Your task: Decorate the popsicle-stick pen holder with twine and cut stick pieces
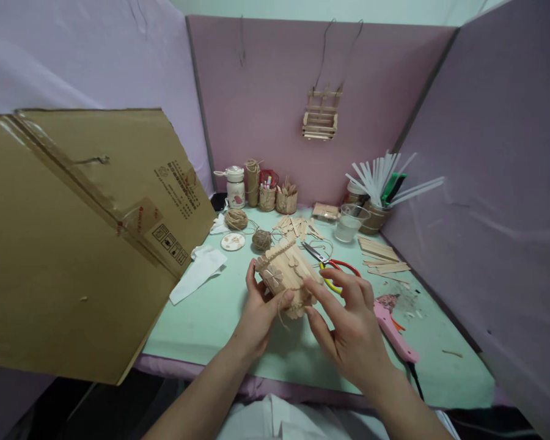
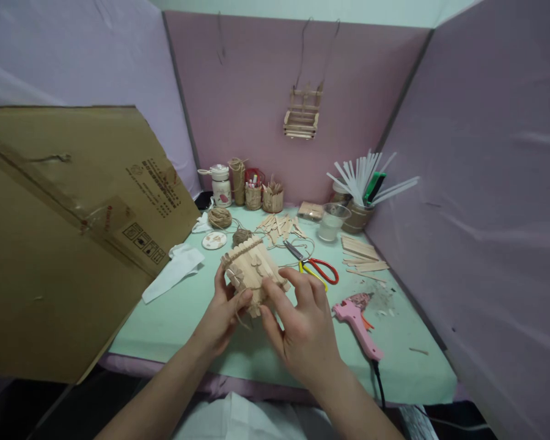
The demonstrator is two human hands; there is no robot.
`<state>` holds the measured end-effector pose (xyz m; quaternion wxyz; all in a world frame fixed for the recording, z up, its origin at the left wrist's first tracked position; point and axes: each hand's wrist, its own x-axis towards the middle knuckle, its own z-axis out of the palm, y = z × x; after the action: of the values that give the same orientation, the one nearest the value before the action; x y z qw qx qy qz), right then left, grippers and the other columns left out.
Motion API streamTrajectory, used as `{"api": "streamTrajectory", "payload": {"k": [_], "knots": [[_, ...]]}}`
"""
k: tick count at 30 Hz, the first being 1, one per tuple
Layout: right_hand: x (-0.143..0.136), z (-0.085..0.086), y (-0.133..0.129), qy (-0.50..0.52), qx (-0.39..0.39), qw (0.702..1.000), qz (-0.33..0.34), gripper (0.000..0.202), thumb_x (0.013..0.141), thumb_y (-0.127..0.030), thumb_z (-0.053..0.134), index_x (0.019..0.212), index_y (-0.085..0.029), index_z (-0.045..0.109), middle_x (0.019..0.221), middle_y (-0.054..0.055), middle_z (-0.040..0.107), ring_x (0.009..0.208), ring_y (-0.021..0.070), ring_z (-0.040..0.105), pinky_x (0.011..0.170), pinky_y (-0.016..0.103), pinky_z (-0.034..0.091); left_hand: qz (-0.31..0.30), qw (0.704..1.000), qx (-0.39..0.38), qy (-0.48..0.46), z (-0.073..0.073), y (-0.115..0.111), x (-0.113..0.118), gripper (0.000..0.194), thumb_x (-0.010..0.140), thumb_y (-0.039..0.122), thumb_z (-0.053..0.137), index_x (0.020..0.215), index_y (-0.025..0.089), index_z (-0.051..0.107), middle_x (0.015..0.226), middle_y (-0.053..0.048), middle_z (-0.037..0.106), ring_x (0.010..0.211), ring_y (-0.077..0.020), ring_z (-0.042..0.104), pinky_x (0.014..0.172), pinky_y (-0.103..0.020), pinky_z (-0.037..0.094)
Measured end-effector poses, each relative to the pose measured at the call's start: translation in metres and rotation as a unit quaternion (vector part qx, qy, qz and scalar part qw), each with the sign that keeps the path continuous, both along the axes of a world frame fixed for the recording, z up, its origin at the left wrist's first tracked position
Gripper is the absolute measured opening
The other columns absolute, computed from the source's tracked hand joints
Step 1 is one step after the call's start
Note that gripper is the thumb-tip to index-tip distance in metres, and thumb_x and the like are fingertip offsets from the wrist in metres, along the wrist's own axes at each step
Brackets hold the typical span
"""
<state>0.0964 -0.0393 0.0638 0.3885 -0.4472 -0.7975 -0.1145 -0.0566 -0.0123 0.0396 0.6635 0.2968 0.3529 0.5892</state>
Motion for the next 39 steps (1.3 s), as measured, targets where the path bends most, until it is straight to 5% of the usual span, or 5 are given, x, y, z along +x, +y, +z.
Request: {"api": "streamTrajectory", "payload": {"k": [22, 26, 39], "knots": [[0.004, -0.006, -0.005, 0.088, 0.023, 0.996, 0.026, 0.04, 0.08, -0.017, 0.054, 0.119, -0.025, 0.053, 0.114, 0.01, 0.048, 0.103, 0.0262, 0.048, 0.084, 0.046, 0.044, 0.002, 1.0, 0.012, 0.006, -0.005, 0.005, 0.0, 0.107, 0.062, 0.024, 0.078, 0.142, 0.038, 0.008, 0.136, -0.011, 0.047, 0.122, -0.0276, 0.048, 0.097, -0.042, 0.042], [-0.001, -0.016, 0.001, 0.116, -0.026, 0.992, 0.041, 0.037, 0.081, -0.017, 0.055, 0.118, -0.024, 0.051, 0.114, 0.01, 0.047, 0.108, 0.0261, 0.047, 0.088, 0.046, 0.043, 0.008, 1.0, 0.021, 0.017, -0.012, 0.013, -0.001, 0.108, 0.063, 0.024, 0.078, 0.143, 0.037, 0.006, 0.133, -0.011, 0.049, 0.12, -0.0271, 0.049, 0.098, -0.042, 0.04], [-0.01, -0.025, 0.003, 0.084, -0.052, 0.995, 0.009, 0.036, 0.083, -0.019, 0.054, 0.119, -0.022, 0.05, 0.117, 0.01, 0.046, 0.107, 0.0253, 0.042, 0.089, 0.045, 0.04, -0.088, 0.994, 0.059, -0.005, -0.015, 0.015, -0.008, 0.115, 0.063, 0.015, 0.076, 0.143, 0.035, -0.004, 0.133, -0.013, 0.047, 0.12, -0.0274, 0.049, 0.099, -0.042, 0.038]]}}
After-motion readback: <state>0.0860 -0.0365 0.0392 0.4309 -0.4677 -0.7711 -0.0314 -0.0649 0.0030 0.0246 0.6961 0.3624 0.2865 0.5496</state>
